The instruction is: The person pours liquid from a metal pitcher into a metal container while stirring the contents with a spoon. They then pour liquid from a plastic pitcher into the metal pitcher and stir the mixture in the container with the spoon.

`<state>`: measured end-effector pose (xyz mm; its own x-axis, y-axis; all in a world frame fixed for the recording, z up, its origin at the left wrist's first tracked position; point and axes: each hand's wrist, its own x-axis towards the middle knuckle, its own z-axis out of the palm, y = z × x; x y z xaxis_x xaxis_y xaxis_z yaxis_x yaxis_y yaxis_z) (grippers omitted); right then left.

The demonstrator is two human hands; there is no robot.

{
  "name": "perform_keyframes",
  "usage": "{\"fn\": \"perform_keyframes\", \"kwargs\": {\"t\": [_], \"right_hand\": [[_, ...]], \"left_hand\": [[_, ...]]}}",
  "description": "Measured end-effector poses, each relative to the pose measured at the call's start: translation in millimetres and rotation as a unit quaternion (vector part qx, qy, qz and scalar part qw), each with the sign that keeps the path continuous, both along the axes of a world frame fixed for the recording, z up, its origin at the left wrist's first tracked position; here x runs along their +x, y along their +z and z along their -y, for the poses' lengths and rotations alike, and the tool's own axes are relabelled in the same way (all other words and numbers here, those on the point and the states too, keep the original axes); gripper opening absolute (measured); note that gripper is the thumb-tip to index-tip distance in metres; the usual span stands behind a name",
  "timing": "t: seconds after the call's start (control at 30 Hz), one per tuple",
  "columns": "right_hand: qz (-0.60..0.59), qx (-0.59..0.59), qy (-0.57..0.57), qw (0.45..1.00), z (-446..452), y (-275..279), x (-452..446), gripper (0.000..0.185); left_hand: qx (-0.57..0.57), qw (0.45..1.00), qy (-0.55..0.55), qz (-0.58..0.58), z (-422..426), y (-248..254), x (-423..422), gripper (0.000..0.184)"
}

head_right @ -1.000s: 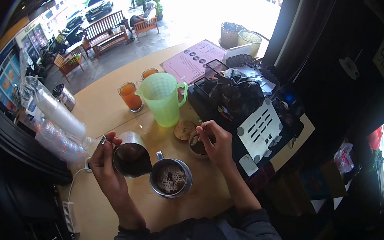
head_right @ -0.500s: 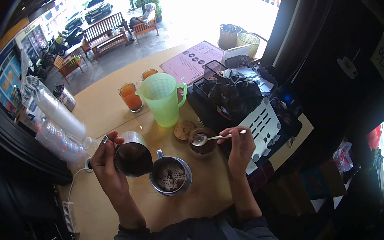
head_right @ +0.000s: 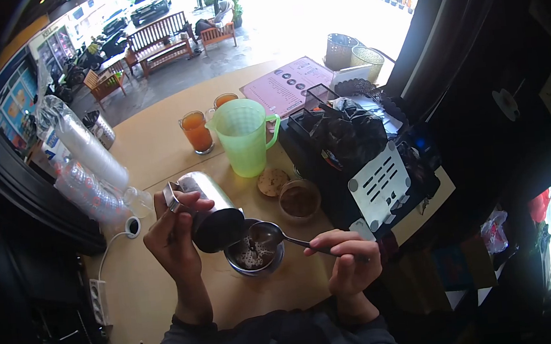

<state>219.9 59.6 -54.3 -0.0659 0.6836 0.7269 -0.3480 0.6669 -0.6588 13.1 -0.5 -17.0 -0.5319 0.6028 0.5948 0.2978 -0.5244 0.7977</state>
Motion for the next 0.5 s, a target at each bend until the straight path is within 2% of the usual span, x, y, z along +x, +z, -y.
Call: {"fn": "perform_keyframes", "kwargs": {"t": [0.03,0.1,0.23,0.3,0.43,0.5], "right_hand": [[0.013,0.022,0.009,1.000,0.8,-0.7,-1.0,0.034],[0.021,0.043,0.033,0.998,1.7,-1.7,-3.2,0.031],[0.030,0.033,0.048,0.998,4.0,-2.6,-4.9,0.030],[0.032,-0.008,0.059,0.998,5.4,-3.4,-4.7,0.027],[0.028,-0.026,0.077,0.996,2.0,-5.3,-2.5,0.025],[0.028,-0.030,0.089,0.995,0.7,-5.1,-3.2,0.024]], "left_hand": [[0.000,1.000,-0.001,0.000,0.4,0.1,-1.4,0.020],[-0.006,0.983,0.053,-0.175,0.5,1.4,-4.9,0.032],[0.012,0.984,0.036,-0.173,-0.6,3.0,-1.9,0.034],[0.021,0.967,0.047,-0.251,-1.0,0.2,-5.2,0.034],[0.027,0.963,0.038,-0.267,-3.9,1.8,-4.0,0.034],[0.003,0.961,0.010,-0.276,-4.8,11.2,-3.3,0.028]]}}
